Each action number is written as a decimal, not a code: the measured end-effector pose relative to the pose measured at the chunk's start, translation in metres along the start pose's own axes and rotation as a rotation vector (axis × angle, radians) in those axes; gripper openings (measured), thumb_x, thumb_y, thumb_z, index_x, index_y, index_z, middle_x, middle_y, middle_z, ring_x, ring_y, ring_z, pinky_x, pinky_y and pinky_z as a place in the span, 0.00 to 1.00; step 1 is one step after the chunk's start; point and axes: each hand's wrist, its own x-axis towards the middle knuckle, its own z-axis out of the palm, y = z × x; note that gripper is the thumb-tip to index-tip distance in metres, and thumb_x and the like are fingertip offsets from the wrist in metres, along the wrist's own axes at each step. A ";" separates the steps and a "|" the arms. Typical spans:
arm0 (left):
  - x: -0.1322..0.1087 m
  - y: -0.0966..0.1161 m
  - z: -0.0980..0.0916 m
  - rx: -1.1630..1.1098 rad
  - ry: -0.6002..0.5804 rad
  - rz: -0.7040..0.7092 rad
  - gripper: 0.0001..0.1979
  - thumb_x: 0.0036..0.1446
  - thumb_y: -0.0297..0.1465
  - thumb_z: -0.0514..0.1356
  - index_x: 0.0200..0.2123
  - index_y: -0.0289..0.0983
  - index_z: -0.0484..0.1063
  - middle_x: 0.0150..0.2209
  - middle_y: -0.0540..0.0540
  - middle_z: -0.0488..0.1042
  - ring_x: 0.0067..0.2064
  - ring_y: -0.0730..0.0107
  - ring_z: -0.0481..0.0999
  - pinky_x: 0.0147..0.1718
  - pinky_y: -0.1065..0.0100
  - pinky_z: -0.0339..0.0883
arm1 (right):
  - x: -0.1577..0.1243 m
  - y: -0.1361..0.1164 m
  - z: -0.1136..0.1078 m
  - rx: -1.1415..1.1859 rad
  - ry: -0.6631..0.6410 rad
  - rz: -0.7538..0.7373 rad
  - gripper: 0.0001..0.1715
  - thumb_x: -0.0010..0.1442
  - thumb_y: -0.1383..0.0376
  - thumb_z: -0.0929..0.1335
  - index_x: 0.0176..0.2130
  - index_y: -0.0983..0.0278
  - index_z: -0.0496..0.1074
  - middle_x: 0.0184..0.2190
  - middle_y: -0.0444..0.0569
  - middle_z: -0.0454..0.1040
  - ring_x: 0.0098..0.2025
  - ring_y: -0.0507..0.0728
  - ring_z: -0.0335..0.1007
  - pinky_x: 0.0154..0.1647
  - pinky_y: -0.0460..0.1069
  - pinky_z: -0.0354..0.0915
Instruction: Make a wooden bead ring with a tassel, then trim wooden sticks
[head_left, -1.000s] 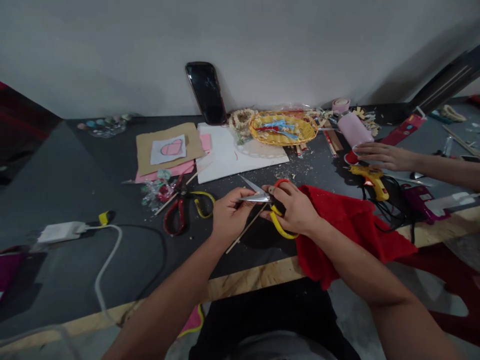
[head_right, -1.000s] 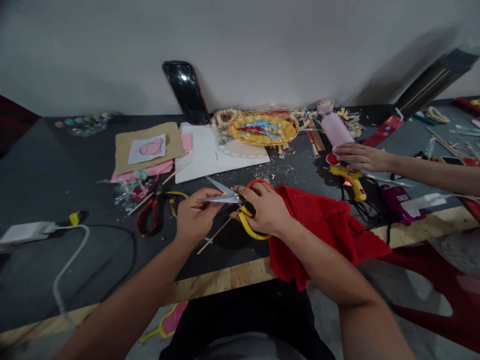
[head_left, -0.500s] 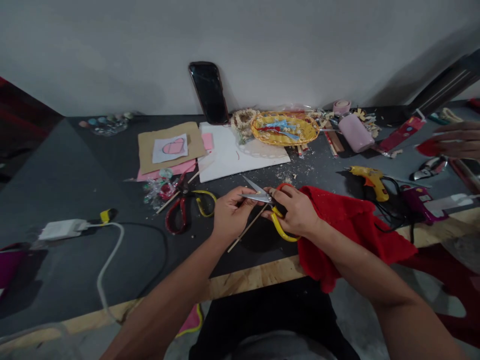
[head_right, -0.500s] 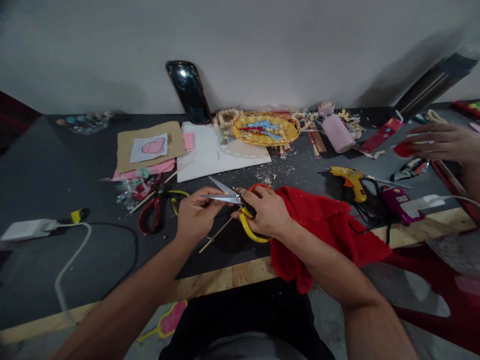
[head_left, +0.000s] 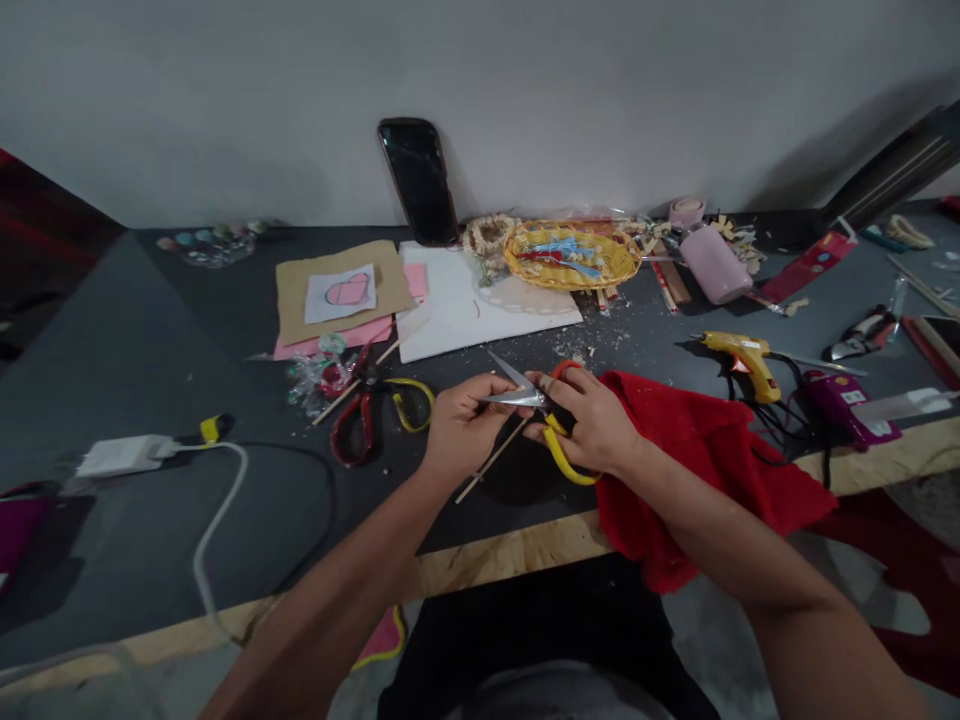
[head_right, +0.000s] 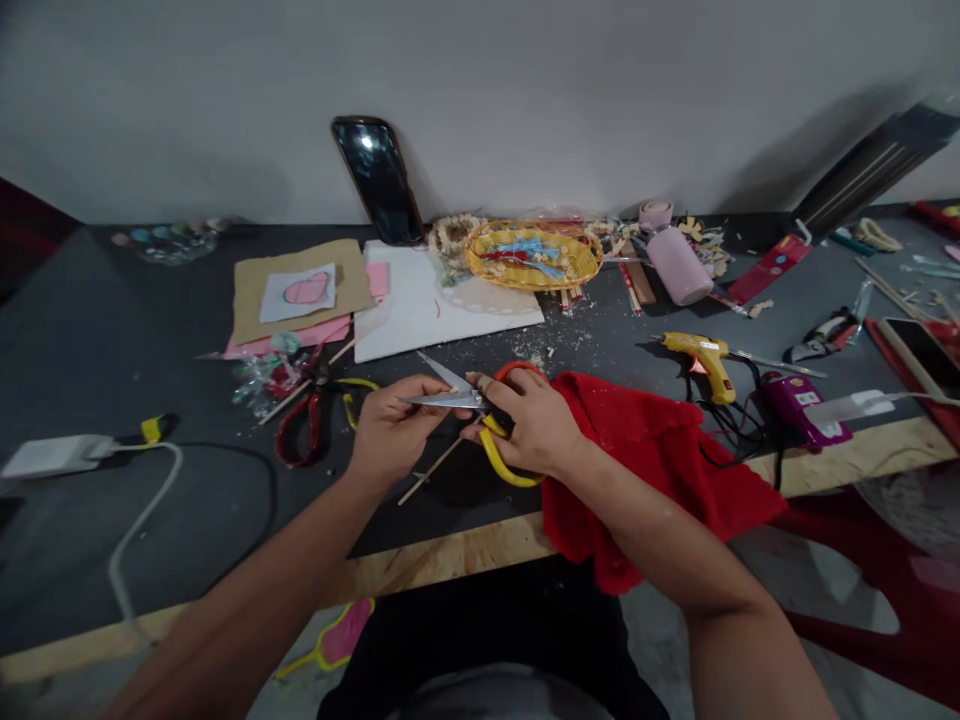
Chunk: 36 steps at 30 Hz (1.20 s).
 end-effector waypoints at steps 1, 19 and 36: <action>0.000 -0.001 0.000 -0.010 0.000 -0.005 0.08 0.54 0.33 0.62 0.26 0.36 0.77 0.26 0.48 0.79 0.29 0.70 0.76 0.30 0.71 0.67 | 0.000 -0.001 0.000 -0.014 -0.007 0.006 0.37 0.61 0.45 0.66 0.59 0.65 0.68 0.41 0.56 0.70 0.44 0.61 0.68 0.48 0.56 0.70; 0.000 0.001 0.005 0.021 0.065 0.026 0.09 0.57 0.36 0.61 0.29 0.36 0.75 0.28 0.47 0.80 0.32 0.67 0.79 0.34 0.70 0.71 | 0.001 0.000 -0.002 -0.101 -0.019 0.053 0.39 0.59 0.42 0.66 0.61 0.62 0.67 0.43 0.56 0.70 0.45 0.63 0.68 0.46 0.56 0.71; -0.001 0.003 0.004 0.071 0.010 0.000 0.08 0.57 0.33 0.60 0.27 0.37 0.75 0.25 0.48 0.79 0.29 0.68 0.77 0.31 0.70 0.69 | 0.000 -0.005 -0.003 -0.059 -0.073 0.065 0.36 0.62 0.46 0.65 0.60 0.65 0.67 0.42 0.57 0.70 0.44 0.62 0.68 0.48 0.58 0.70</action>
